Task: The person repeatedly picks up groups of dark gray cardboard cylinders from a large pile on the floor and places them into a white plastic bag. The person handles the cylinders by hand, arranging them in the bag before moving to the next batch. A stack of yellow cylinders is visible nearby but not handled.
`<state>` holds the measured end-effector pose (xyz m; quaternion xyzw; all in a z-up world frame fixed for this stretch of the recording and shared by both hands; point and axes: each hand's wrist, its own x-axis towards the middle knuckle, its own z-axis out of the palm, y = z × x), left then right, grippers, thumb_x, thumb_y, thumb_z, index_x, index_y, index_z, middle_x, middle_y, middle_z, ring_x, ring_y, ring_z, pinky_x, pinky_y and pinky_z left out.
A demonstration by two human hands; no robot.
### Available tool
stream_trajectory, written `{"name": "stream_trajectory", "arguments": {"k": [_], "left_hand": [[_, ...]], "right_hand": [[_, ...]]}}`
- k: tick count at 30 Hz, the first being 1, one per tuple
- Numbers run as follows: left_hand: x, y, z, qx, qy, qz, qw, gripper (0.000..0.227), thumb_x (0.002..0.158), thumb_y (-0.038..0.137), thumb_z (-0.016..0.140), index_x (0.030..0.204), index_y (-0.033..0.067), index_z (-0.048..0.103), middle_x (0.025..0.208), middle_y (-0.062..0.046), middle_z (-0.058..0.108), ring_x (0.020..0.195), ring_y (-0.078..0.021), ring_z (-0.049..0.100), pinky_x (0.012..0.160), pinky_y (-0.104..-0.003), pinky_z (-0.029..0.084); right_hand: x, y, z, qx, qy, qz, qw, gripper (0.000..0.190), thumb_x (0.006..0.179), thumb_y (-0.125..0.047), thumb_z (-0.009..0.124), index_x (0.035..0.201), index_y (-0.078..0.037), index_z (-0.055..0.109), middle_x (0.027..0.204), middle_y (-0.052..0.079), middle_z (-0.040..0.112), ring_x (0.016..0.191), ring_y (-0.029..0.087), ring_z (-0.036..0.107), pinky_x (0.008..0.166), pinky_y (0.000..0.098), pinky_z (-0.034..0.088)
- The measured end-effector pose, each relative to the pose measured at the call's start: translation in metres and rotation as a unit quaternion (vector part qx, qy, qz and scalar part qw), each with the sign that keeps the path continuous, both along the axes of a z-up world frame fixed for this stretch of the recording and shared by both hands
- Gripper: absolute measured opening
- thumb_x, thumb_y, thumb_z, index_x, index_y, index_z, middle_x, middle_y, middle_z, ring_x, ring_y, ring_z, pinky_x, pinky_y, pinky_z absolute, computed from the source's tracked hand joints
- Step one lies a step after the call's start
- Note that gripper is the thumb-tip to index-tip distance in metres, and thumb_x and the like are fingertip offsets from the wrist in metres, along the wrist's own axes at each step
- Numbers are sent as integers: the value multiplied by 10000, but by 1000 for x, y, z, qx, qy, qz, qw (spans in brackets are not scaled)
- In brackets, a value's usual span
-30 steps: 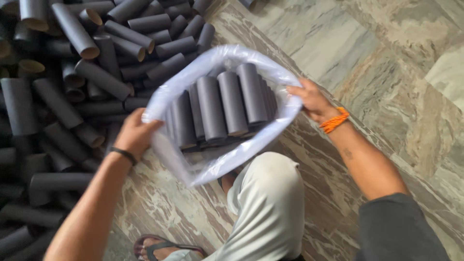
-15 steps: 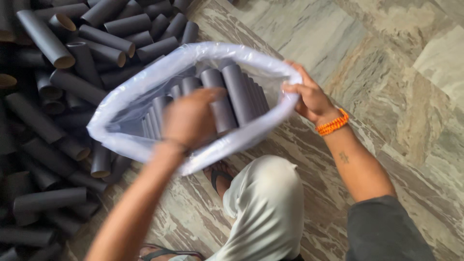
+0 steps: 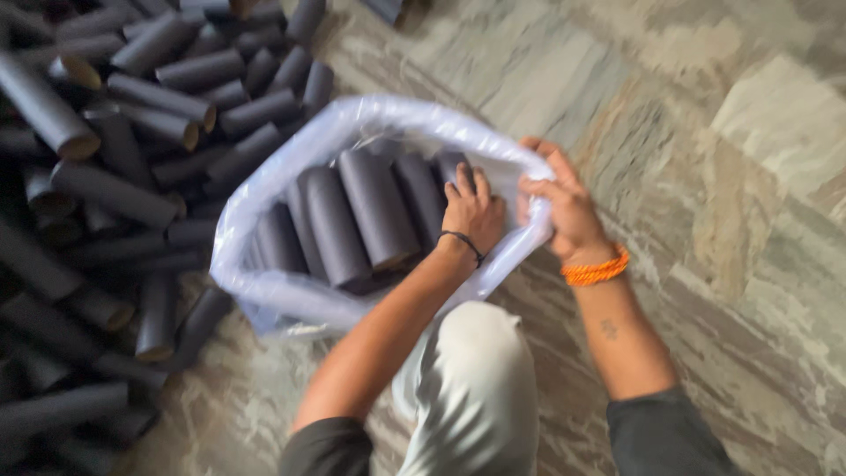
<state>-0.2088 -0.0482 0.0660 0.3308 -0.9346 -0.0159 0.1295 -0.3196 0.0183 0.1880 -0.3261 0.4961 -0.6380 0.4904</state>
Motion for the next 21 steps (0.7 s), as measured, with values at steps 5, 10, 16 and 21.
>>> {"name": "stream_trajectory", "arguments": {"k": [5,10,16,21], "left_hand": [[-43,-20,-49,14,-45,58,997,538,882,233,529,1310,-89,577,1455,-322,395,1398,-551,303,1005,-681,404],[47,-46,44,169,-79,-65,980,626,696,264,708,1273,28,646,1502,-335,393,1453,-529,310,1124,-580,353],[170,-6,111,-75,-3,39,996,336,741,232,676,1066,167,733,1508,-264,425,1433,-537,352,1112,-672,322],[115,14,75,34,124,-35,991,379,863,227,641,1235,175,693,1480,-231,464,1424,-526,368,1102,-593,409]], "right_hand": [[26,7,8,8,52,5,999,486,904,29,566,1377,-78,544,979,10,608,774,73,584,663,240,505],[6,1,17,-10,-23,-6,1000,450,914,-3,551,1350,-113,523,831,9,551,595,102,514,532,263,450],[6,7,9,-17,-36,11,999,438,933,-13,559,1357,-112,514,834,-1,539,615,98,508,555,267,452],[6,7,5,-13,-21,5,1000,443,930,-16,562,1358,-117,514,842,13,538,617,96,518,556,268,464]]}}
